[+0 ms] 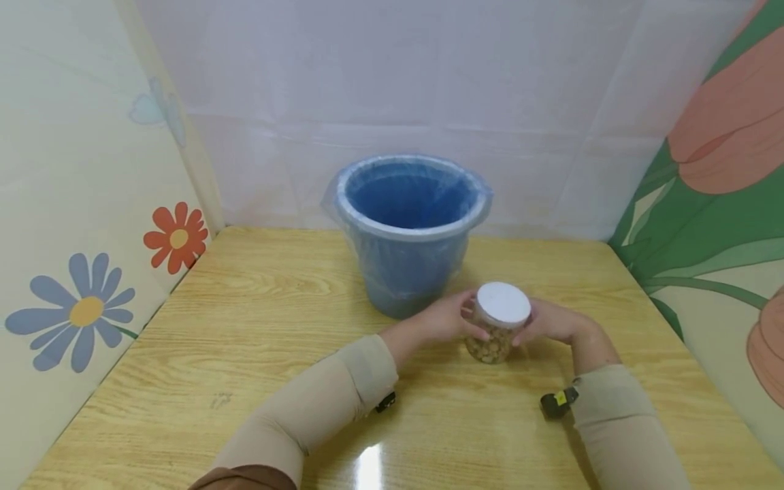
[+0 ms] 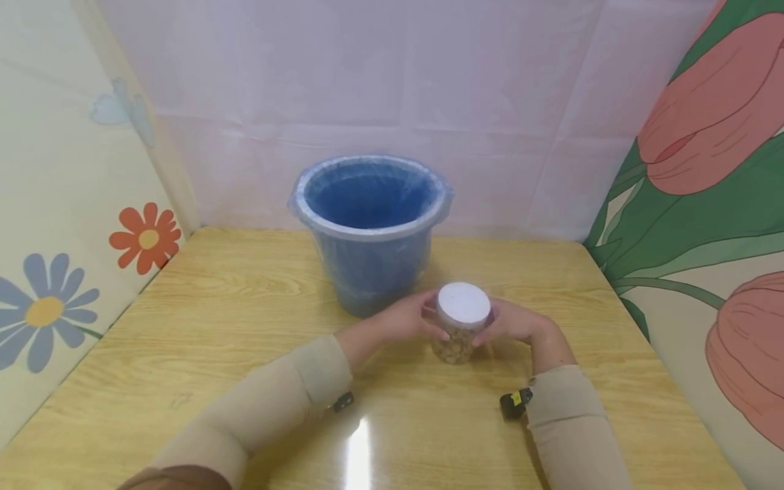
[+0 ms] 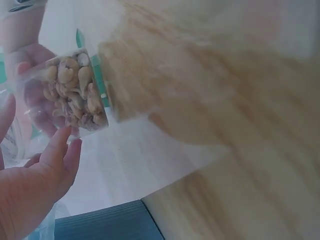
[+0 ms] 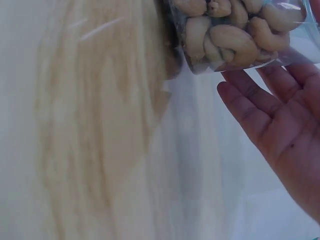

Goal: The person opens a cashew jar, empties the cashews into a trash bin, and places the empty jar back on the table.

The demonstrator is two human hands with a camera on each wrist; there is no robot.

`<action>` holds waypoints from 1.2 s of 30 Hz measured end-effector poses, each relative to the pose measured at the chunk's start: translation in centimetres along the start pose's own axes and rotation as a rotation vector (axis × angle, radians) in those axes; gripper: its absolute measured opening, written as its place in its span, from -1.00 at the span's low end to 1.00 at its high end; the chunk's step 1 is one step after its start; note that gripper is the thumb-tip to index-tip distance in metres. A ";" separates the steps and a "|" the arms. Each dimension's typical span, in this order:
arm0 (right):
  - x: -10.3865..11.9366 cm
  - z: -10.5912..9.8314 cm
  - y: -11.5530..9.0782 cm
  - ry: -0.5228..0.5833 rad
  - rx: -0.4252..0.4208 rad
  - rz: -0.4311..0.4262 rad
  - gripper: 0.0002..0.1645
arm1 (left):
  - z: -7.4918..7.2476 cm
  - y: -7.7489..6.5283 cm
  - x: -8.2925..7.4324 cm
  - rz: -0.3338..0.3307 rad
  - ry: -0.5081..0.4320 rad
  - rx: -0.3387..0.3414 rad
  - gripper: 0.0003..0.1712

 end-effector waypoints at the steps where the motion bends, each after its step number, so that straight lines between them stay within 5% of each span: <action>1: 0.1 0.0 0.0 -0.002 -0.001 -0.008 0.10 | 0.0 -0.1 0.0 0.001 0.002 -0.005 0.03; 20: 2.7 -0.3 -0.2 -0.048 -0.052 -0.095 0.03 | -1.2 -1.3 -1.3 0.067 0.018 -0.059 0.00; 36: 5.4 0.3 0.3 -0.096 -0.075 -0.236 0.02 | -2.5 -4.0 -2.7 0.147 0.068 -0.123 0.02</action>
Point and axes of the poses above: each hand's wrist, its own y-axis towards the middle knuckle, its own z-axis out of the palm, x = y × z, the point moved 1 cm from there along y, towards the middle knuckle, and after that the axes turned 12 degrees about x, right-handed, at the moved point
